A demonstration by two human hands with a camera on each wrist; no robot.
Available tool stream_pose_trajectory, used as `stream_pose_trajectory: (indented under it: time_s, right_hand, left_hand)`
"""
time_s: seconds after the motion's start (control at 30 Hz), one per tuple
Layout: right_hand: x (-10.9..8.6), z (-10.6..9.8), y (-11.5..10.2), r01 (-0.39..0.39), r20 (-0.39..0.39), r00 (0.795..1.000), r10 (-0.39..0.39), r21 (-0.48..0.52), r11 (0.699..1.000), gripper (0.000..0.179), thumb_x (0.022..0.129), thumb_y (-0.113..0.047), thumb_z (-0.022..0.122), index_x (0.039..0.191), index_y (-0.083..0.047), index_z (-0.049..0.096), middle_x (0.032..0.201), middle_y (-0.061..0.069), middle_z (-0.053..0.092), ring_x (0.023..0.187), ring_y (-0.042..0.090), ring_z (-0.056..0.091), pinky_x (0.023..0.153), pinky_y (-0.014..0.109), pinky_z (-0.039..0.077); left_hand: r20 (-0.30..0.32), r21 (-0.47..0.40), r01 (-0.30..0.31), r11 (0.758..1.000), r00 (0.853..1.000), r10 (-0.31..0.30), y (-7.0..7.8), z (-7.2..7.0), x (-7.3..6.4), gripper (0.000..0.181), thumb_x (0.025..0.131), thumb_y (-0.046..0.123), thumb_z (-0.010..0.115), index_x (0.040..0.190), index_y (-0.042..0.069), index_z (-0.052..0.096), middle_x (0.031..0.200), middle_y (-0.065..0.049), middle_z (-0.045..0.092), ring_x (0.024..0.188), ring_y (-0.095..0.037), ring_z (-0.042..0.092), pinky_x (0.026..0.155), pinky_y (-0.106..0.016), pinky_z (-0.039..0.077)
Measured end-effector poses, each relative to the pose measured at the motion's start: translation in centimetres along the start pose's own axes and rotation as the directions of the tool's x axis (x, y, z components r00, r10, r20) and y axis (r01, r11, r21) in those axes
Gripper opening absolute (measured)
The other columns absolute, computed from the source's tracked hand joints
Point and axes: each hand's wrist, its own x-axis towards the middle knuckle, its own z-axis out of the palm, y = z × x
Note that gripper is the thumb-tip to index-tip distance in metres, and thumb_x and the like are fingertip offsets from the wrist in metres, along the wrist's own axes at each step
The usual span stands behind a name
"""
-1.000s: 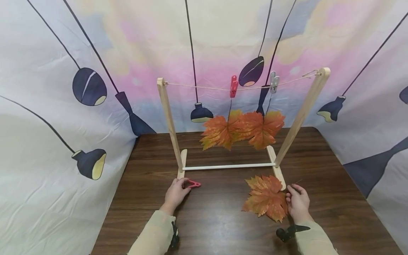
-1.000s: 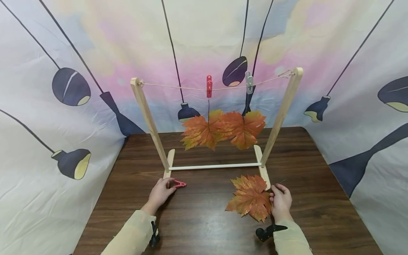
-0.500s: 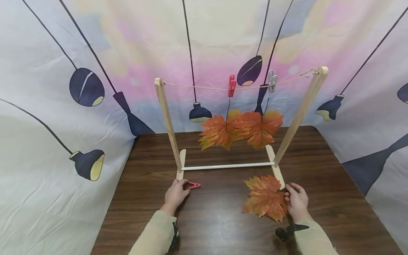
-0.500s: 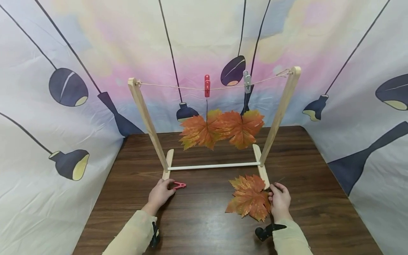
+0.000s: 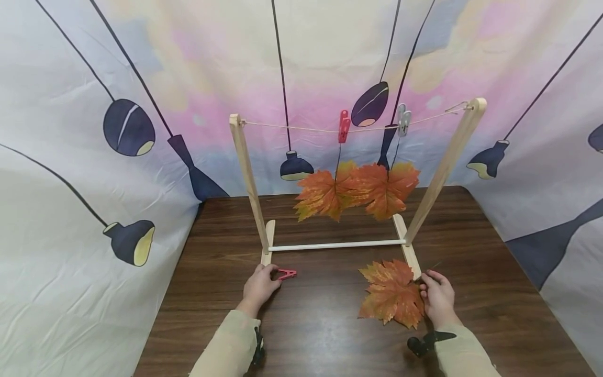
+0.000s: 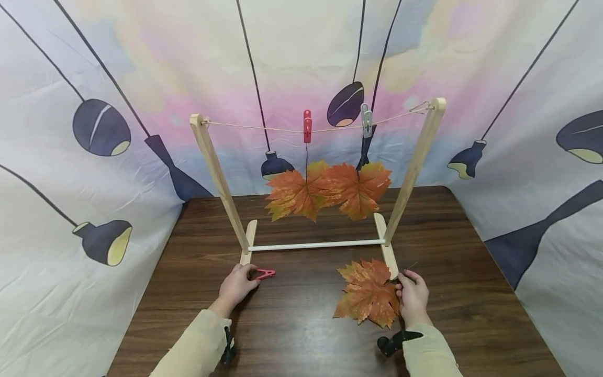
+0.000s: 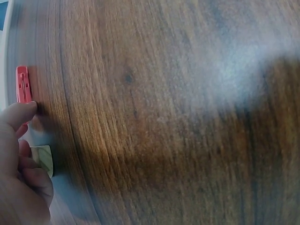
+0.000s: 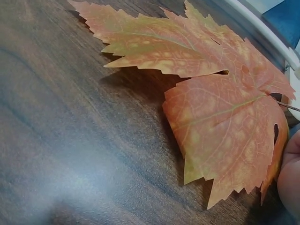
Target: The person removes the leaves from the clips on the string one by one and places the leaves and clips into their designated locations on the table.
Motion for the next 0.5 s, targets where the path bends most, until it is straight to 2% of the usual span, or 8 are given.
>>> stream_pose_trajectory:
  time_s: [0.27,0.5]
  right_hand:
    - [-0.16,-0.10,0.06,0.016,0.015,1.000,-0.016,-0.009,1.000,0.025,0.094,-0.012,0.056,0.117,-0.006,0.048,0.081,-0.008,0.056,0.060,0.000,0.051,0.051,0.013,0.043]
    - [-0.35,-0.26,-0.14,0.005,0.024,1.000,-0.004,-0.018,1.000,0.028,0.095,-0.017,0.055,0.119,-0.005,0.047,0.080,-0.009,0.056,0.060,-0.001,0.051,0.051,0.013,0.042]
  left_hand:
    - [0.000,-0.028,-0.022,0.999,1.000,0.022,-0.06,-0.18,-0.17,0.037,0.073,0.025,0.078,0.106,0.012,0.066,0.089,-0.004,0.052,0.068,-0.017,0.051,0.057,-0.037,0.043]
    - [-0.017,-0.126,-0.046,0.991,0.999,0.045,-0.11,-0.42,-0.28,0.036,0.074,0.025,0.078,0.103,0.008,0.064,0.080,-0.001,0.050,0.068,-0.015,0.047,0.057,-0.031,0.039]
